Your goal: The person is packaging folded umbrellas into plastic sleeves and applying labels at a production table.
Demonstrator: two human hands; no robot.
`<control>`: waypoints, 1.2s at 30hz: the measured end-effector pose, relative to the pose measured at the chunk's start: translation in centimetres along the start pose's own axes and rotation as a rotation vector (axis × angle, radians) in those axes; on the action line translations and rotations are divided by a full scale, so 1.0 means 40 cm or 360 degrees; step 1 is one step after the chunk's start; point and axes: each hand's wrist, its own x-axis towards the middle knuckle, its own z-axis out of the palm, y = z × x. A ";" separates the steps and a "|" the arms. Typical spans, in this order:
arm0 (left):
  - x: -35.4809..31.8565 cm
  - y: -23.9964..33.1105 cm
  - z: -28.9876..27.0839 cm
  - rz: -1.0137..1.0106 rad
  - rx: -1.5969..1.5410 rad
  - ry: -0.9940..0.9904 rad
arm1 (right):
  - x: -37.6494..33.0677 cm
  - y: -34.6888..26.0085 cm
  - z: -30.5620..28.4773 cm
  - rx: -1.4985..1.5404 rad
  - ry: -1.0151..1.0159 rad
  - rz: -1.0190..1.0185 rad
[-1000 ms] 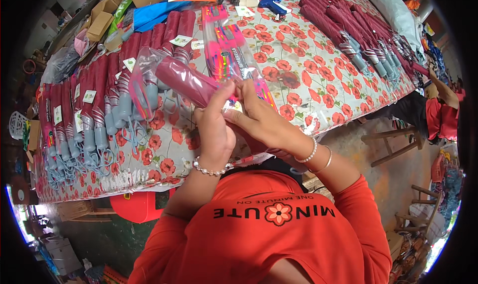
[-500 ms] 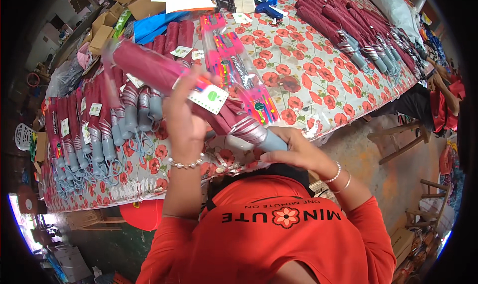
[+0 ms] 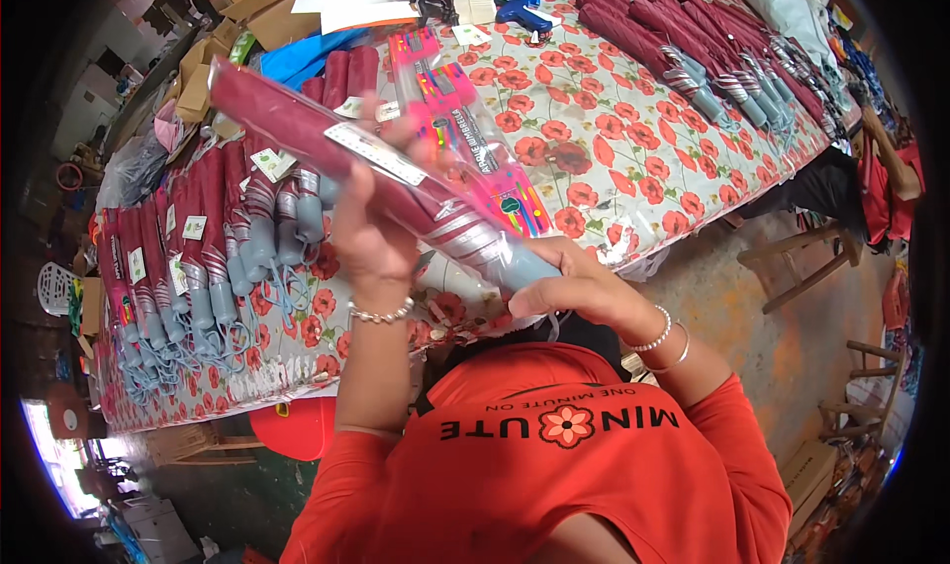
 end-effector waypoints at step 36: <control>0.027 0.112 0.063 0.0398 0.1349 0.0209 | 0.138 0.048 -0.070 -0.1724 0.0278 -0.0649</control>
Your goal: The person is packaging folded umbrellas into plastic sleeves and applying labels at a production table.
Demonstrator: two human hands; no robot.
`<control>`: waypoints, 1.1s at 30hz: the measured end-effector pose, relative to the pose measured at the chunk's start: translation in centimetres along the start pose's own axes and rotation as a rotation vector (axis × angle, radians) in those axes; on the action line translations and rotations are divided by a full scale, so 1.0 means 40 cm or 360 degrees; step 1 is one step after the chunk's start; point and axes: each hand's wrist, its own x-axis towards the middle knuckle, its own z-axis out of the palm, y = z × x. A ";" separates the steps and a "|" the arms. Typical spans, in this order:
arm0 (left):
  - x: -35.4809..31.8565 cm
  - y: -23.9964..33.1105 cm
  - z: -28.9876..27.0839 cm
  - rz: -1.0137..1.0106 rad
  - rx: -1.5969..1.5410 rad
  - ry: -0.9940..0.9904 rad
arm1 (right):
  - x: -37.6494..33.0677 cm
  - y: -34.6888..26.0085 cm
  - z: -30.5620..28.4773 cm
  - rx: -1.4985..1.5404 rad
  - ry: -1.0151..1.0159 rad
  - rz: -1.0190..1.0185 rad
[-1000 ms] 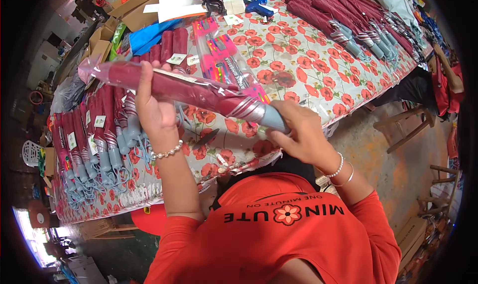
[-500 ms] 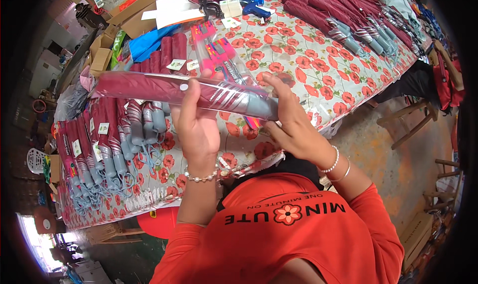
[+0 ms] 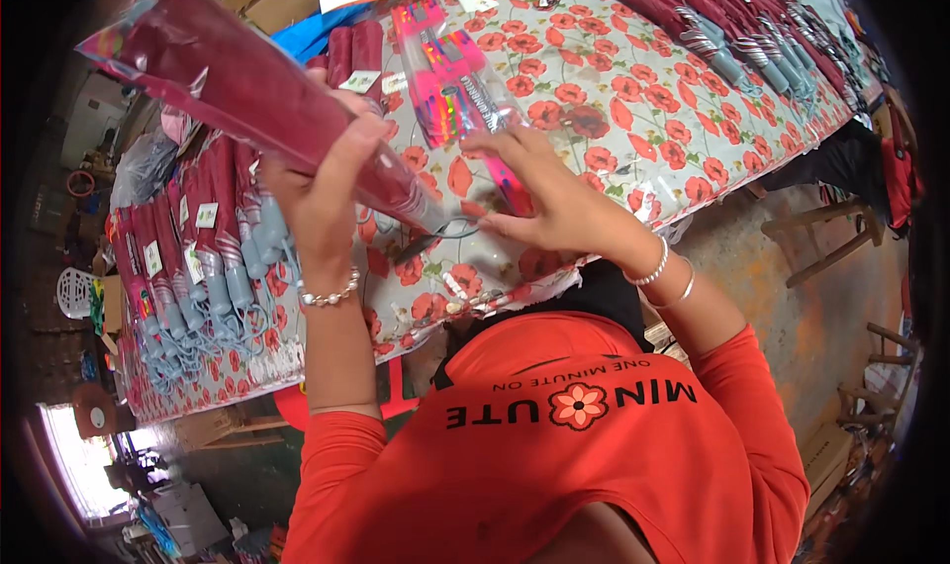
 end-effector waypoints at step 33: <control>-0.168 -0.035 -0.119 -0.0654 -0.0632 0.0396 | 0.236 -0.207 0.158 0.0249 -0.0023 -0.0464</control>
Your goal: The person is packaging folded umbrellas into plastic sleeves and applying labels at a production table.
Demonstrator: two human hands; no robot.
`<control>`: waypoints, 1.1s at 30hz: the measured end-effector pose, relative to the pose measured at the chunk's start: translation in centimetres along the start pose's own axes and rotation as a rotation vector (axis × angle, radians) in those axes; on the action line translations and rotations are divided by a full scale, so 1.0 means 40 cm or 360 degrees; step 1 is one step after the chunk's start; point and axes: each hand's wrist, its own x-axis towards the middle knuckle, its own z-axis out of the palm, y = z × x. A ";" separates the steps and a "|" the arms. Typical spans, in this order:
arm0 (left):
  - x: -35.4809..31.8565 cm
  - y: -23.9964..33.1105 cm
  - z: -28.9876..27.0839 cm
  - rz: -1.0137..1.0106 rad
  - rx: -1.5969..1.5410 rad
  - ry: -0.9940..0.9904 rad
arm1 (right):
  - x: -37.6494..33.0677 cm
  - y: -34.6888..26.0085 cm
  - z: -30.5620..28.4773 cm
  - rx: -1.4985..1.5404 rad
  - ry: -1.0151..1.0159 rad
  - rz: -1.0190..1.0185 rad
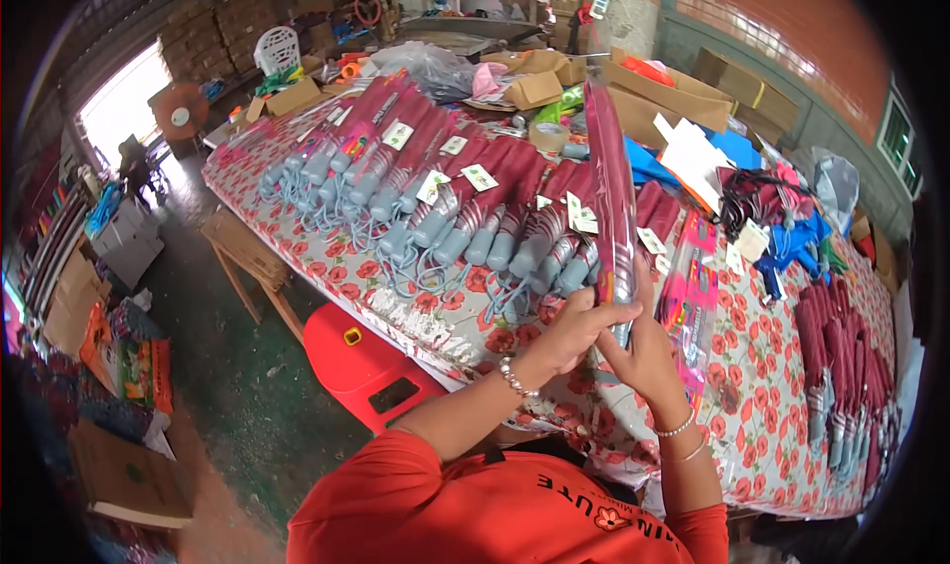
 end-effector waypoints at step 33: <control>0.187 0.515 -0.783 0.1131 0.3888 0.2142 | -0.186 -0.052 0.143 -0.0624 -0.0971 -0.0435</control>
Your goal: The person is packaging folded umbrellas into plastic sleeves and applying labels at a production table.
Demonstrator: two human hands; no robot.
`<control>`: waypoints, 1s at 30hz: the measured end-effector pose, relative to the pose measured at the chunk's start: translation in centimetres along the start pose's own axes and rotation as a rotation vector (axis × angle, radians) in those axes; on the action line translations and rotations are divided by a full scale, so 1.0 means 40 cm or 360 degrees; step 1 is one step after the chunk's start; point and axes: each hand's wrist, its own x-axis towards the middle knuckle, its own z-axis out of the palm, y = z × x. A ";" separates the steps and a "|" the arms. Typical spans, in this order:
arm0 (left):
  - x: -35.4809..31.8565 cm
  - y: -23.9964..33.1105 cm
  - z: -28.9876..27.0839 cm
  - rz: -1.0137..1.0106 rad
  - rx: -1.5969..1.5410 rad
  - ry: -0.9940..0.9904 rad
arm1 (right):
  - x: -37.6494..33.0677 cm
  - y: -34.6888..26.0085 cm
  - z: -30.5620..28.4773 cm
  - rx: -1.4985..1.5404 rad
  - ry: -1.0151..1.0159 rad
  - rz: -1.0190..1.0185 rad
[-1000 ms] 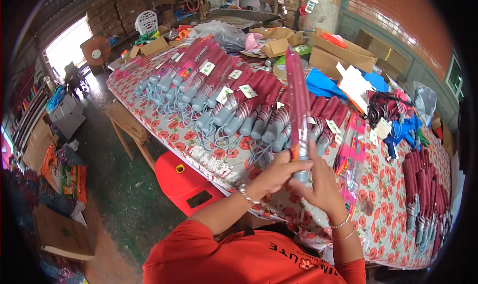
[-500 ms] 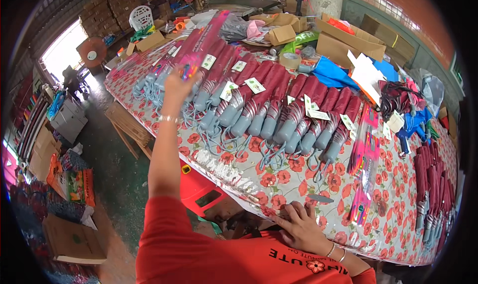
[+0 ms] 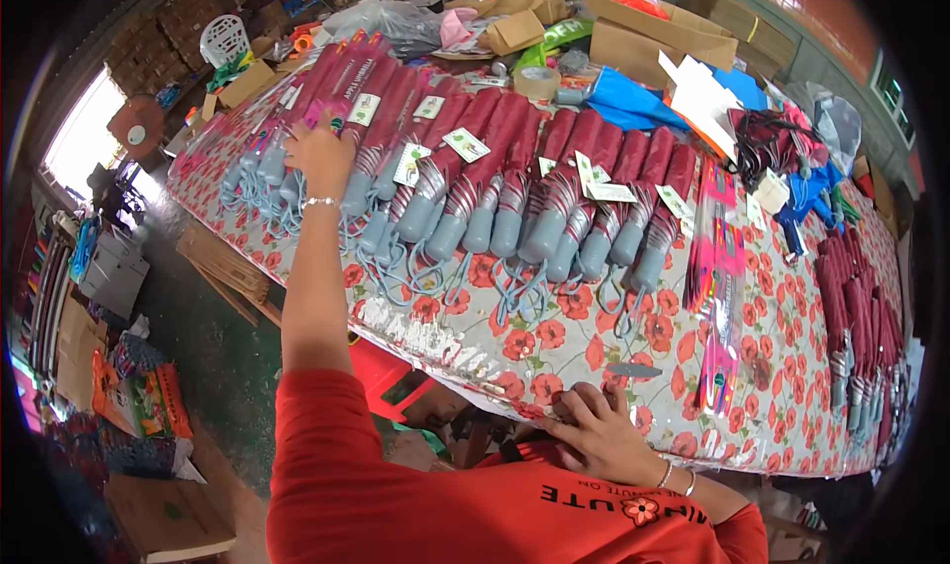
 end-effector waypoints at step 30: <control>-0.241 0.100 -0.609 -0.0964 -0.2371 -0.1686 | -0.030 0.233 -0.065 0.2474 0.0429 0.0036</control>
